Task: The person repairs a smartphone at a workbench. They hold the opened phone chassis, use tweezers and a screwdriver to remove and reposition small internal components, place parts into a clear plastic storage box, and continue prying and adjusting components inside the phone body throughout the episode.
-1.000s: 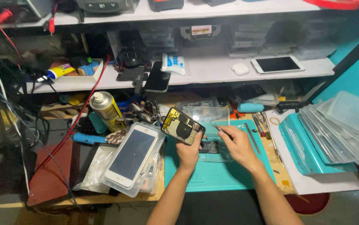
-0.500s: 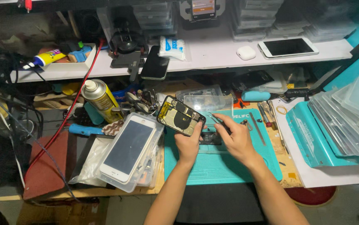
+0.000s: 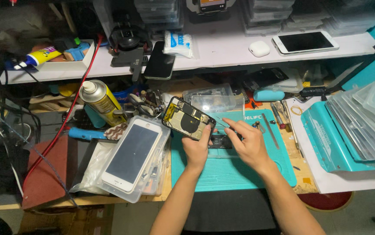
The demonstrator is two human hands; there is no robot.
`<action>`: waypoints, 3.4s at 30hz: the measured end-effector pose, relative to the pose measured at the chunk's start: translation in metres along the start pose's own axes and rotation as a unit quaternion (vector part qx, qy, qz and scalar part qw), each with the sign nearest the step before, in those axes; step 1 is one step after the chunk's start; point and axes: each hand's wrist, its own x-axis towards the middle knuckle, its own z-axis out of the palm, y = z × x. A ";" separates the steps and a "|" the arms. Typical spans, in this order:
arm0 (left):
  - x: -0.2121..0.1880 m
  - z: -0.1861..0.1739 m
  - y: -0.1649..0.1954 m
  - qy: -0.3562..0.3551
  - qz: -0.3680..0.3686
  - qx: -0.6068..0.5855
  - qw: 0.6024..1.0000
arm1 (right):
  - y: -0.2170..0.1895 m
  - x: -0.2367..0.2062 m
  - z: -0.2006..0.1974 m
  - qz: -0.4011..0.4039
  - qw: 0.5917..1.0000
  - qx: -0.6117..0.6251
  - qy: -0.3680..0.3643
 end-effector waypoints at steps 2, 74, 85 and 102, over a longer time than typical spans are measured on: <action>-0.001 -0.002 0.001 -0.006 0.007 0.012 1.000 | 0.001 0.000 0.000 -0.009 1.000 0.009 0.004; 0.003 0.002 -0.011 -0.079 0.071 0.018 0.994 | -0.004 -0.003 0.013 -0.158 0.962 -0.189 0.116; 0.011 0.004 -0.010 -0.007 0.115 0.035 0.993 | 0.018 0.005 -0.024 0.001 0.977 -0.207 0.045; 0.011 0.002 -0.012 0.005 0.119 0.038 0.992 | 0.036 -0.002 -0.007 0.069 0.961 -0.163 -0.212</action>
